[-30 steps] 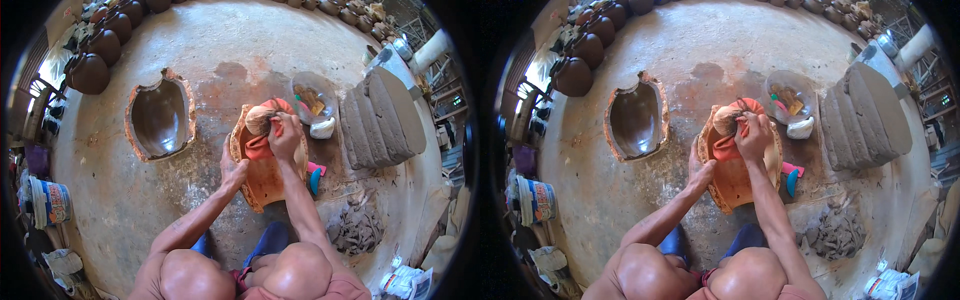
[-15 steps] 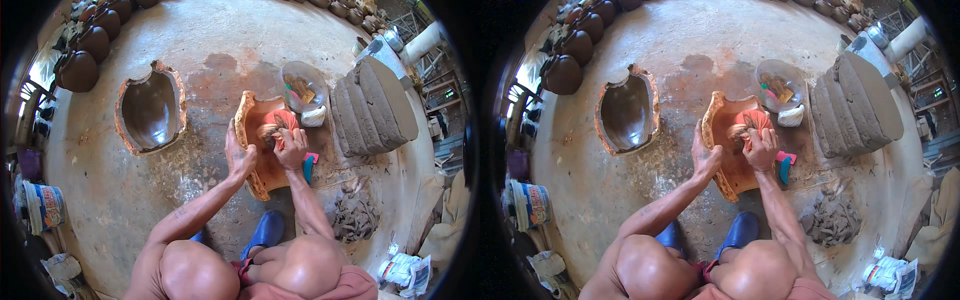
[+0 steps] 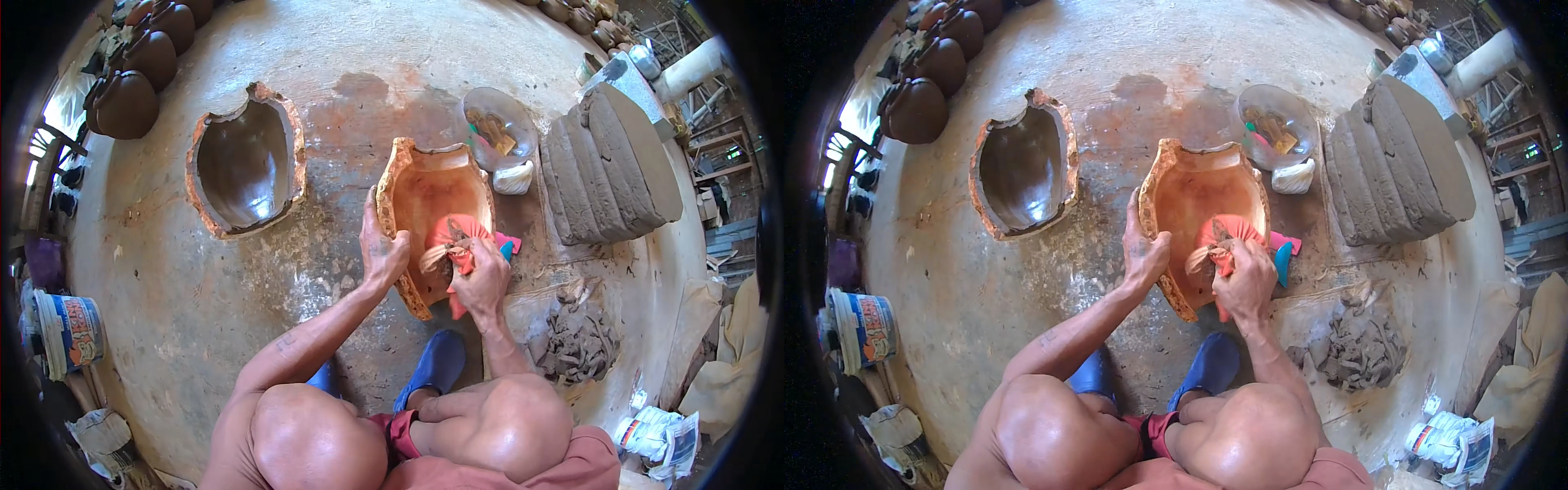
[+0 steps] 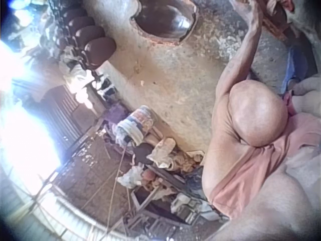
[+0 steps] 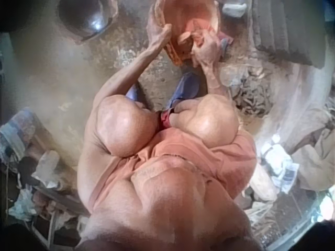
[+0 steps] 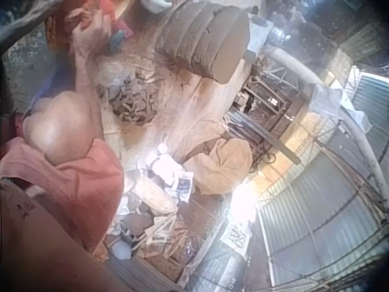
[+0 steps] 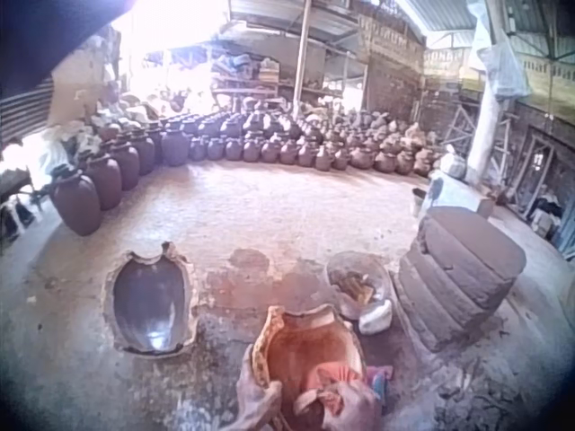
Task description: The person removes a fired clay pot from a plaster mold, wipes the inside of the mold with a cloth, and then applies fresh clay into the mold by hand, smoothing it with a small scraper and a flat wooden tool.
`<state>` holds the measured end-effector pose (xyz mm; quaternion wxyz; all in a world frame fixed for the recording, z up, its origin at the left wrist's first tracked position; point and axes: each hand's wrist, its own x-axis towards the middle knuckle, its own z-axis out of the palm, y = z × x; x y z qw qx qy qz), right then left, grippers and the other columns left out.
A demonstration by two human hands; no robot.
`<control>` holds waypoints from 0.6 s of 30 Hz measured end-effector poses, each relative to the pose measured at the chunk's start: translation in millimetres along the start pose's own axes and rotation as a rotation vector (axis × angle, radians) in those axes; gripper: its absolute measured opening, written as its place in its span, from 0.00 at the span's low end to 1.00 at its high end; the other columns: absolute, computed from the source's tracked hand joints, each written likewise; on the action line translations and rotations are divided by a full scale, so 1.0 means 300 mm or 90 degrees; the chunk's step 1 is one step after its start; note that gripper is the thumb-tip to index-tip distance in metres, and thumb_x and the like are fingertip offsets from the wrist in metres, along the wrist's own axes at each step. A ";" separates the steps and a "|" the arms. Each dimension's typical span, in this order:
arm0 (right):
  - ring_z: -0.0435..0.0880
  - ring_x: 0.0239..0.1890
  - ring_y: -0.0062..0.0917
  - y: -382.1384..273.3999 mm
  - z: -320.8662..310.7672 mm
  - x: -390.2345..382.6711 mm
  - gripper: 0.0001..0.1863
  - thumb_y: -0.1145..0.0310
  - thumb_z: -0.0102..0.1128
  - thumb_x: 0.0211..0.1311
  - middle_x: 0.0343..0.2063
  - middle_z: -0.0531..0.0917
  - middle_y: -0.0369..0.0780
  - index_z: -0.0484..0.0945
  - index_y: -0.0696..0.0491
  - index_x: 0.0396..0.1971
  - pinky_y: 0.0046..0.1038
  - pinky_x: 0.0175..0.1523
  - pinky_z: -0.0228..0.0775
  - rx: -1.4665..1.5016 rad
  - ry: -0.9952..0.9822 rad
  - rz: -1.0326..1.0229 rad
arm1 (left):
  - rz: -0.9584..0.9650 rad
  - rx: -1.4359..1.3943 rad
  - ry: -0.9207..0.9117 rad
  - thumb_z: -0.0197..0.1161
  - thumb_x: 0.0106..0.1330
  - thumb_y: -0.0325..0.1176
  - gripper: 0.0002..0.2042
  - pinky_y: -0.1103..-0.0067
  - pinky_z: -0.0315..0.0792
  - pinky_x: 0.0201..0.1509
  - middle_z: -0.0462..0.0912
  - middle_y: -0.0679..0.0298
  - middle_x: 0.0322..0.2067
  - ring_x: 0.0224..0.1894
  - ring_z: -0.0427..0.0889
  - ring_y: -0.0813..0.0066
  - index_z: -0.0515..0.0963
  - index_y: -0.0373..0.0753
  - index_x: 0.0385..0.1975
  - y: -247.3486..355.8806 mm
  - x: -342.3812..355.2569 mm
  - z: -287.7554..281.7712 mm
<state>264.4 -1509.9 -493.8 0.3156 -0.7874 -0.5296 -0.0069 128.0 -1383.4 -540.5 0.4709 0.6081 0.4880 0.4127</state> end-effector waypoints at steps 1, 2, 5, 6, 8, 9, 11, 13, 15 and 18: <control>0.85 0.38 0.48 0.026 0.016 -0.007 0.12 0.71 0.67 0.52 0.33 0.85 0.48 0.84 0.55 0.38 0.43 0.44 0.77 0.007 0.038 -0.057 | -0.019 -0.023 -0.008 0.58 0.53 0.22 0.42 0.63 0.71 0.69 0.77 0.41 0.61 0.64 0.77 0.44 0.57 0.37 0.75 0.000 -0.001 0.004; 0.85 0.38 0.48 0.065 0.044 -0.017 0.12 0.71 0.67 0.52 0.33 0.85 0.48 0.84 0.55 0.38 0.43 0.44 0.77 0.002 0.039 -0.053 | -0.039 -0.045 -0.016 0.58 0.53 0.22 0.42 0.64 0.72 0.69 0.78 0.42 0.60 0.63 0.78 0.46 0.57 0.37 0.75 -0.002 -0.002 0.005; 0.87 0.39 0.46 0.094 0.076 -0.005 0.13 0.75 0.69 0.50 0.34 0.87 0.46 0.86 0.54 0.38 0.41 0.45 0.78 0.052 -0.121 0.019 | -0.035 -0.118 -0.041 0.57 0.54 0.22 0.42 0.67 0.73 0.67 0.78 0.45 0.60 0.62 0.79 0.52 0.57 0.38 0.75 -0.053 -0.008 -0.039; 0.87 0.39 0.46 0.068 0.054 0.010 0.13 0.75 0.69 0.50 0.34 0.87 0.46 0.86 0.54 0.38 0.41 0.45 0.78 0.057 -0.125 0.009 | -0.013 -0.098 -0.035 0.57 0.54 0.22 0.42 0.68 0.73 0.67 0.79 0.46 0.60 0.61 0.80 0.54 0.57 0.38 0.75 -0.071 -0.004 -0.049; 0.87 0.40 0.46 0.011 0.048 -0.029 0.14 0.75 0.69 0.51 0.35 0.87 0.48 0.85 0.56 0.40 0.41 0.45 0.78 0.133 -0.104 -0.055 | -0.015 -0.067 -0.022 0.57 0.54 0.22 0.42 0.67 0.73 0.66 0.78 0.47 0.61 0.62 0.80 0.55 0.56 0.38 0.76 -0.103 0.003 -0.073; 0.88 0.40 0.46 -0.007 0.066 -0.011 0.14 0.74 0.70 0.51 0.36 0.87 0.48 0.85 0.56 0.41 0.39 0.46 0.79 0.150 -0.062 -0.068 | -0.017 -0.109 -0.022 0.58 0.54 0.22 0.42 0.68 0.73 0.66 0.78 0.48 0.61 0.61 0.79 0.57 0.56 0.37 0.76 -0.122 0.025 -0.069; 0.86 0.38 0.46 0.090 0.176 0.041 0.14 0.73 0.70 0.50 0.33 0.86 0.47 0.85 0.55 0.40 0.40 0.45 0.78 0.132 -0.111 -0.031 | -0.030 -0.164 -0.034 0.58 0.55 0.22 0.42 0.68 0.74 0.66 0.77 0.49 0.62 0.61 0.79 0.59 0.55 0.37 0.76 -0.133 0.011 -0.055; 0.85 0.35 0.45 0.092 0.219 0.141 0.13 0.74 0.69 0.51 0.33 0.86 0.47 0.86 0.55 0.39 0.39 0.42 0.77 0.166 -0.121 -0.048 | -0.084 -0.180 -0.071 0.59 0.55 0.22 0.42 0.70 0.73 0.65 0.76 0.51 0.62 0.61 0.78 0.62 0.55 0.37 0.76 -0.133 0.017 -0.091; 0.86 0.34 0.43 0.053 0.199 0.152 0.13 0.74 0.69 0.52 0.34 0.87 0.47 0.86 0.55 0.40 0.38 0.41 0.77 0.233 -0.061 -0.066 | -0.093 -0.203 -0.073 0.58 0.55 0.22 0.42 0.73 0.74 0.63 0.76 0.52 0.61 0.59 0.78 0.65 0.56 0.37 0.75 -0.132 0.025 -0.096; 0.87 0.33 0.39 0.033 0.277 0.170 0.13 0.76 0.71 0.53 0.34 0.88 0.47 0.86 0.56 0.40 0.36 0.40 0.78 0.341 0.032 -0.025 | -0.110 -0.244 -0.074 0.60 0.63 0.27 0.36 0.73 0.71 0.66 0.75 0.54 0.62 0.61 0.76 0.67 0.59 0.36 0.74 -0.161 0.034 -0.090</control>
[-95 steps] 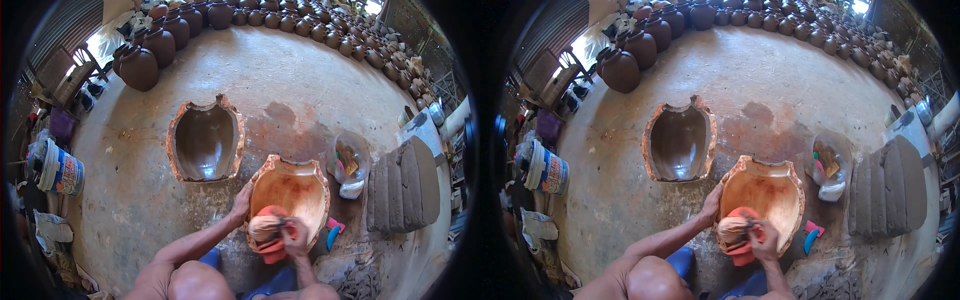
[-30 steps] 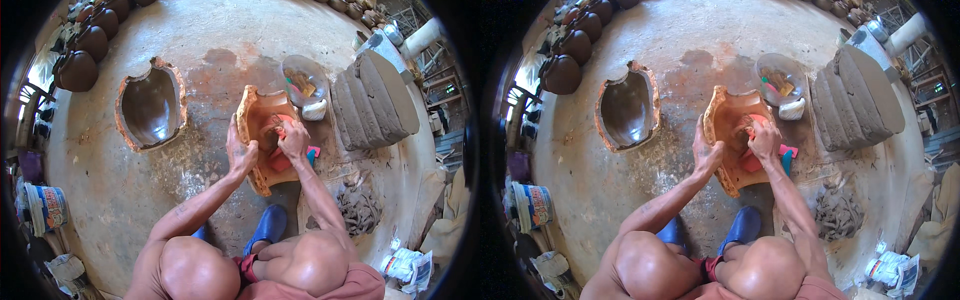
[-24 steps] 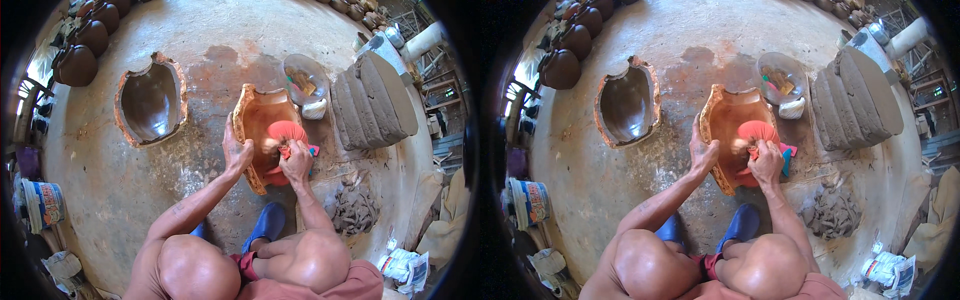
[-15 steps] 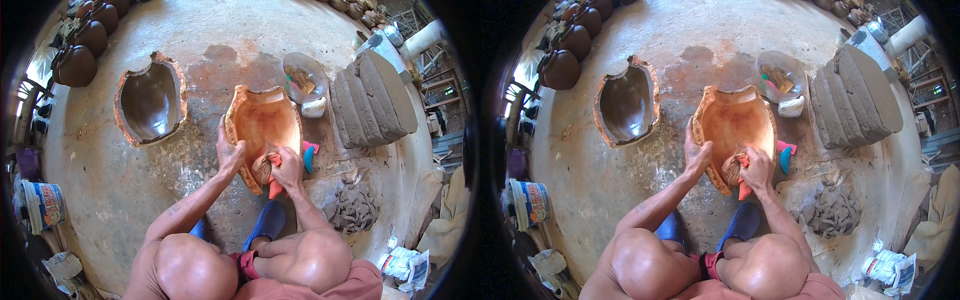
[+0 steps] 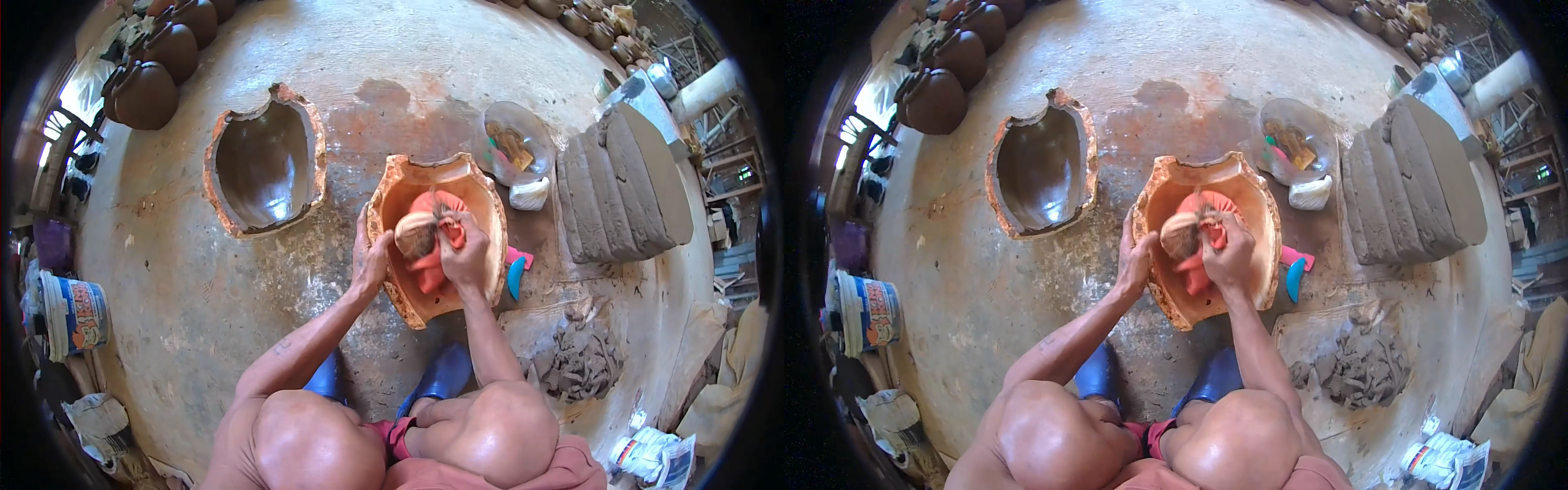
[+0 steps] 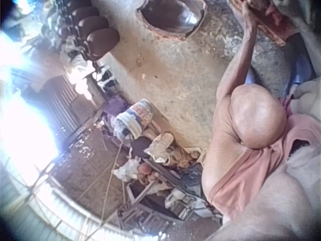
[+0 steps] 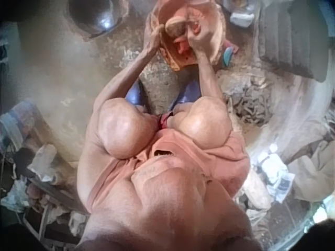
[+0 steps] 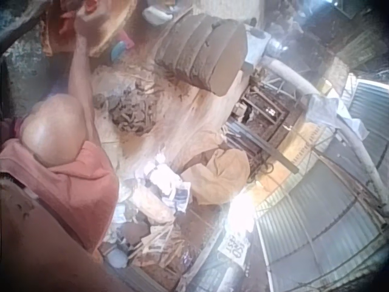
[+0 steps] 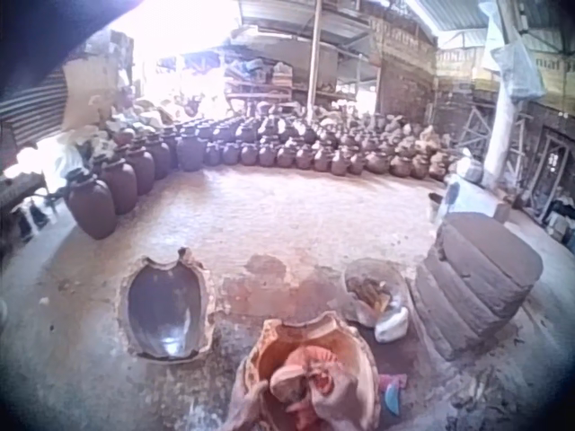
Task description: The person removes a fired clay pot from a plaster mold, wipes the inside of the mold with a cloth, and then applies fresh clay into the mold by hand, smoothing it with a small scraper and a flat wooden tool.
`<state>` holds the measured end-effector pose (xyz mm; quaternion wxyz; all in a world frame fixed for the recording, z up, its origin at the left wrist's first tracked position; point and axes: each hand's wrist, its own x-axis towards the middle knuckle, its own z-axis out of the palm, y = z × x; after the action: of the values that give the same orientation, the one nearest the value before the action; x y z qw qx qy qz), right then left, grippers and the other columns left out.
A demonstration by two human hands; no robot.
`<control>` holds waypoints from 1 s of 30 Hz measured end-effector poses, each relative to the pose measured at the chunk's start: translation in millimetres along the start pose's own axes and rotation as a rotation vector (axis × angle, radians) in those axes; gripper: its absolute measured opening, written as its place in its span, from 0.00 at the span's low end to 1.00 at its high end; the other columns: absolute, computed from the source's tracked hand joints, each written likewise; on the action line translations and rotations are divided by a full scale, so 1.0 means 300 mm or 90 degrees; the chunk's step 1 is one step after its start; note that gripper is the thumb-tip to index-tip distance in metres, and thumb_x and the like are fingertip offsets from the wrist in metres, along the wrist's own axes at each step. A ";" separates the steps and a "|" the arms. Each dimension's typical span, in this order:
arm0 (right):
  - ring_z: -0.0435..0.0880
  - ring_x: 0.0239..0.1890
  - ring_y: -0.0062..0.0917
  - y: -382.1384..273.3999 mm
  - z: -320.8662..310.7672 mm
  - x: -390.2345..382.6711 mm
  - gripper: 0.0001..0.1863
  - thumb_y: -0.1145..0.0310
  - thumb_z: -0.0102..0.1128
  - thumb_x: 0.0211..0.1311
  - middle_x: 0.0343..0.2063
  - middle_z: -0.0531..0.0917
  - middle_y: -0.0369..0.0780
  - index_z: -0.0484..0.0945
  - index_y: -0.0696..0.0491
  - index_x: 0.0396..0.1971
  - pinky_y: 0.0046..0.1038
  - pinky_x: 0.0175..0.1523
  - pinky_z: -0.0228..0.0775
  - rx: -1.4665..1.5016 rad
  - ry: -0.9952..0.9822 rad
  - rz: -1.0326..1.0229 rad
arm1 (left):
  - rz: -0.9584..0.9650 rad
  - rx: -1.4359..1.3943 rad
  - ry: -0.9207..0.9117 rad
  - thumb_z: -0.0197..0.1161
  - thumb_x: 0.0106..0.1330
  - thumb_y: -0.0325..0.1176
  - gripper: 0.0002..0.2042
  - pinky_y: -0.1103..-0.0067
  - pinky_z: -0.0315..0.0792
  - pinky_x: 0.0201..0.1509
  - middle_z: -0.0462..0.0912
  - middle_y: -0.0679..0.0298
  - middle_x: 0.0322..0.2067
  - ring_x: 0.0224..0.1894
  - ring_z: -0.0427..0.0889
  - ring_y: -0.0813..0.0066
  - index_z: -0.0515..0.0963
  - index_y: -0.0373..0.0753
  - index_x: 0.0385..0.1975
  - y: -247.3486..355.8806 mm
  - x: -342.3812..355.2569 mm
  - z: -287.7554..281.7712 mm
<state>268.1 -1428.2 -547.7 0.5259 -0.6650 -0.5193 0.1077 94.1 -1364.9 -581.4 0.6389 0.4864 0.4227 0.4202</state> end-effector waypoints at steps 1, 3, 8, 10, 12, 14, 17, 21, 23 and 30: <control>0.87 0.33 0.38 0.042 0.046 0.046 0.13 0.76 0.71 0.52 0.33 0.88 0.46 0.86 0.56 0.40 0.36 0.40 0.78 0.003 -0.029 0.037 | 0.018 -0.019 0.019 0.59 0.69 0.32 0.33 0.72 0.67 0.69 0.73 0.53 0.64 0.64 0.73 0.65 0.59 0.35 0.74 -0.034 0.022 0.002; 0.89 0.41 0.29 0.042 0.088 0.087 0.12 0.79 0.70 0.55 0.36 0.89 0.44 0.85 0.58 0.40 0.31 0.49 0.79 -0.070 -0.142 0.090 | -0.005 -0.040 0.031 0.51 0.81 0.45 0.29 0.71 0.58 0.75 0.70 0.50 0.68 0.71 0.67 0.63 0.60 0.33 0.74 -0.029 0.041 -0.034; 0.88 0.40 0.29 0.006 0.062 0.142 0.11 0.77 0.70 0.56 0.36 0.89 0.45 0.84 0.58 0.40 0.31 0.48 0.78 0.006 -0.065 0.022 | 0.000 -0.036 0.051 0.49 0.82 0.49 0.30 0.71 0.59 0.76 0.69 0.50 0.69 0.72 0.66 0.61 0.62 0.32 0.73 -0.017 0.066 -0.010; 0.89 0.41 0.30 0.009 0.116 0.159 0.12 0.78 0.70 0.55 0.37 0.89 0.46 0.84 0.58 0.41 0.31 0.48 0.78 -0.019 -0.104 0.118 | 0.002 -0.002 0.042 0.49 0.82 0.48 0.29 0.70 0.58 0.76 0.70 0.48 0.68 0.72 0.67 0.59 0.64 0.31 0.72 0.010 0.075 -0.044; 0.88 0.42 0.39 0.004 0.128 0.160 0.16 0.79 0.70 0.50 0.36 0.88 0.46 0.85 0.55 0.42 0.35 0.50 0.79 -0.047 -0.131 0.055 | 0.018 0.009 0.098 0.49 0.82 0.48 0.29 0.70 0.58 0.76 0.71 0.46 0.67 0.72 0.68 0.57 0.65 0.30 0.71 -0.117 0.118 -0.115; 0.88 0.41 0.38 -0.058 0.084 0.169 0.14 0.79 0.70 0.51 0.36 0.88 0.46 0.86 0.57 0.41 0.34 0.51 0.78 -0.036 -0.107 -0.075 | 0.018 0.088 0.060 0.49 0.81 0.49 0.31 0.68 0.58 0.76 0.70 0.44 0.68 0.71 0.69 0.54 0.63 0.29 0.72 -0.080 0.095 -0.096; 0.88 0.43 0.34 -0.173 0.026 0.285 0.13 0.82 0.67 0.51 0.36 0.88 0.43 0.85 0.58 0.39 0.32 0.52 0.78 -0.021 -0.010 -0.061 | -0.010 0.049 0.024 0.52 0.79 0.50 0.34 0.68 0.57 0.78 0.65 0.44 0.73 0.74 0.65 0.53 0.58 0.32 0.75 -0.089 0.120 -0.061; 0.88 0.41 0.31 -0.288 0.125 0.545 0.13 0.83 0.66 0.53 0.33 0.88 0.42 0.85 0.58 0.41 0.33 0.50 0.78 0.029 0.069 -0.052 | -0.052 0.171 0.035 0.71 0.64 0.48 0.49 0.67 0.66 0.73 0.68 0.42 0.70 0.71 0.72 0.54 0.48 0.39 0.79 -0.071 0.093 -0.128; 0.89 0.39 0.36 -0.277 0.226 0.714 0.13 0.79 0.67 0.56 0.33 0.89 0.44 0.85 0.57 0.42 0.34 0.48 0.79 -0.049 0.043 -0.056 | -0.080 0.179 0.029 0.71 0.62 0.42 0.47 0.67 0.70 0.69 0.74 0.43 0.65 0.65 0.77 0.54 0.51 0.41 0.79 -0.017 0.078 -0.141; 0.89 0.49 0.45 0.084 0.647 1.081 0.21 0.61 0.71 0.58 0.44 0.89 0.48 0.84 0.51 0.52 0.42 0.53 0.80 -0.324 -0.166 0.037 | -0.226 0.046 -0.072 0.61 0.56 0.23 0.39 0.71 0.64 0.72 0.75 0.53 0.63 0.66 0.73 0.66 0.61 0.34 0.73 0.035 0.106 -0.146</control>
<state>290.7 -1051.0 -519.8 0.2675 -0.7707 -0.5736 0.0735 60.4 -1321.2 -582.7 0.7077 0.4499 0.4801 0.2572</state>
